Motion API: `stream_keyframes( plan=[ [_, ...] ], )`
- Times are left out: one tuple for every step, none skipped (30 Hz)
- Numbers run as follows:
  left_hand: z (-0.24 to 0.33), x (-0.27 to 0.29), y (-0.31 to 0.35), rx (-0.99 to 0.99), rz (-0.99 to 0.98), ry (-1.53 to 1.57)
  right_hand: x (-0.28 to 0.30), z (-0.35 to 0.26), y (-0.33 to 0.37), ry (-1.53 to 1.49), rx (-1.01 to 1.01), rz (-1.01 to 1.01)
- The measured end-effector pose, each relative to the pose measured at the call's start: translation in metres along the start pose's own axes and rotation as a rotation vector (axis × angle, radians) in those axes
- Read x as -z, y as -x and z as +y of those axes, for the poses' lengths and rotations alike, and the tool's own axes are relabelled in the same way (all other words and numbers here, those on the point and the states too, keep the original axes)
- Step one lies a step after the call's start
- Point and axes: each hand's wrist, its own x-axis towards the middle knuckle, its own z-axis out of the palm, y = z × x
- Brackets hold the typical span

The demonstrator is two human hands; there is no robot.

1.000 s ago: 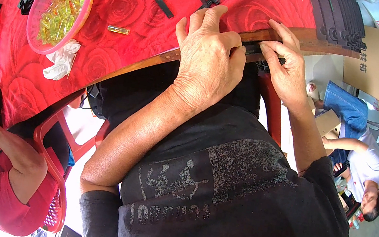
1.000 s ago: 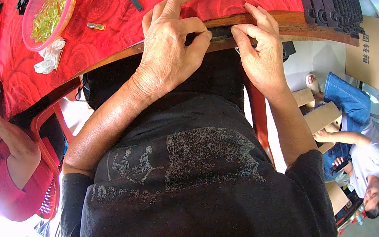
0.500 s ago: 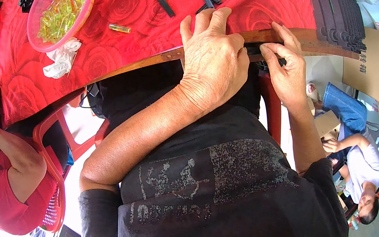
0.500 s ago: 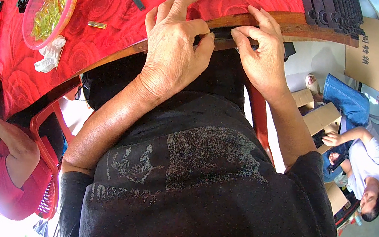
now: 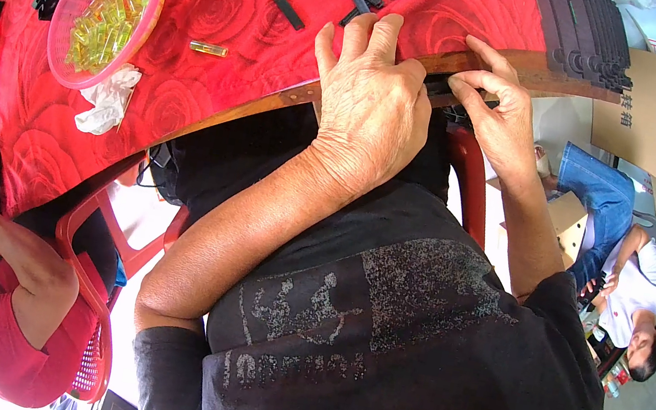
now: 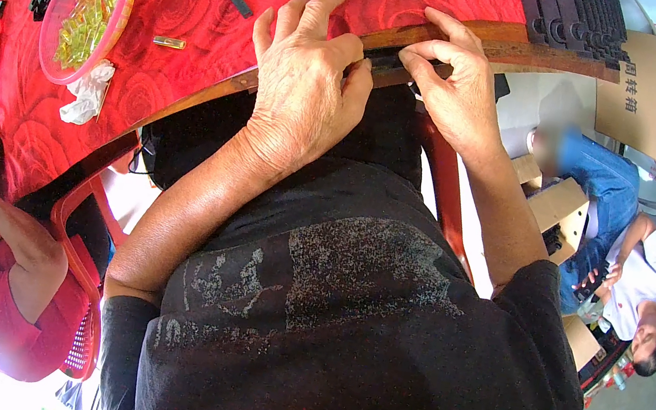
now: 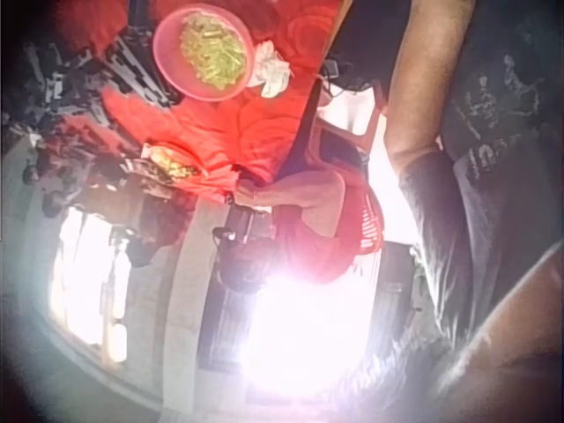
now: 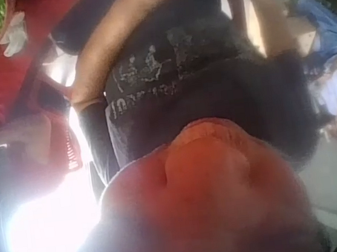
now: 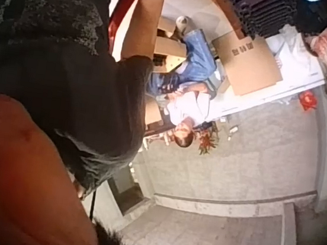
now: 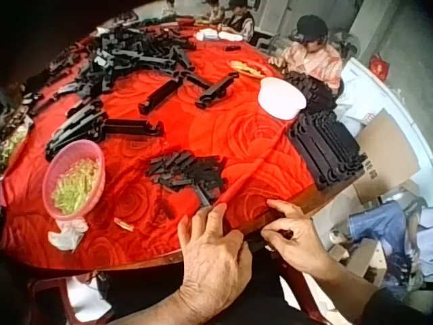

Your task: The person assembles spirit levels by inserting vials and small plastic components into black frames by hand.

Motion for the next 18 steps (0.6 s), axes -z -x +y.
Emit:
stream_keyframes(
  plan=[
    [-0.001,0.0,0.0,-0.022,0.001,0.013,0.0,0.002,0.001,0.004,0.003,0.001],
    [-0.001,0.0,0.001,-0.043,0.002,0.026,0.0,0.003,0.001,0.007,0.006,0.002],
    [-0.002,0.0,0.001,-0.044,0.003,0.026,0.0,0.003,0.001,0.007,0.006,0.002],
    [-0.003,0.0,0.001,-0.063,-0.004,0.035,0.001,0.003,0.0,0.01,0.005,0.0],
    [-0.005,0.0,0.001,-0.081,-0.01,0.044,0.001,0.003,0.001,0.012,0.004,-0.002],
    [-0.006,0.001,0.001,-0.081,-0.01,0.045,0.0,0.003,0.001,0.013,0.003,-0.002],
    [-0.006,0.003,0.001,-0.099,-0.039,0.053,-0.001,0.003,0.001,0.013,0.01,0.001],
    [-0.007,0.004,0.001,-0.117,-0.068,0.06,-0.001,0.003,0.001,0.013,0.016,0.005],
    [-0.009,0.003,0.001,-0.117,-0.068,0.062,-0.001,0.003,0.002,0.014,0.015,0.005],
    [-0.01,0.002,0.002,-0.122,-0.08,0.081,-0.001,0.003,0.002,0.01,0.01,0.005],
    [-0.011,0.002,0.002,-0.127,-0.091,0.1,-0.002,0.003,0.002,0.007,0.006,0.005],
    [-0.012,0.002,0.002,-0.127,-0.09,0.1,-0.002,0.002,0.002,0.006,0.006,0.004],
    [-0.012,0.003,0.002,-0.128,-0.087,0.104,-0.002,0.0,0.003,0.026,0.017,0.009],
    [-0.011,0.003,0.002,-0.13,-0.083,0.108,-0.002,-0.001,0.003,0.047,0.028,0.014],
    [-0.011,0.003,0.002,-0.13,-0.083,0.11,-0.001,-0.001,0.003,0.048,0.027,0.014],
    [-0.011,0.003,0.002,-0.131,-0.075,0.104,-0.001,-0.001,0.002,0.055,0.039,0.006],
    [-0.011,0.002,0.002,-0.132,-0.068,0.098,0.0,-0.001,0.002,0.062,0.051,-0.002],
    [-0.011,0.003,0.002,-0.132,-0.068,0.098,0.0,0.0,0.002,0.061,0.051,-0.002]
  ],
)
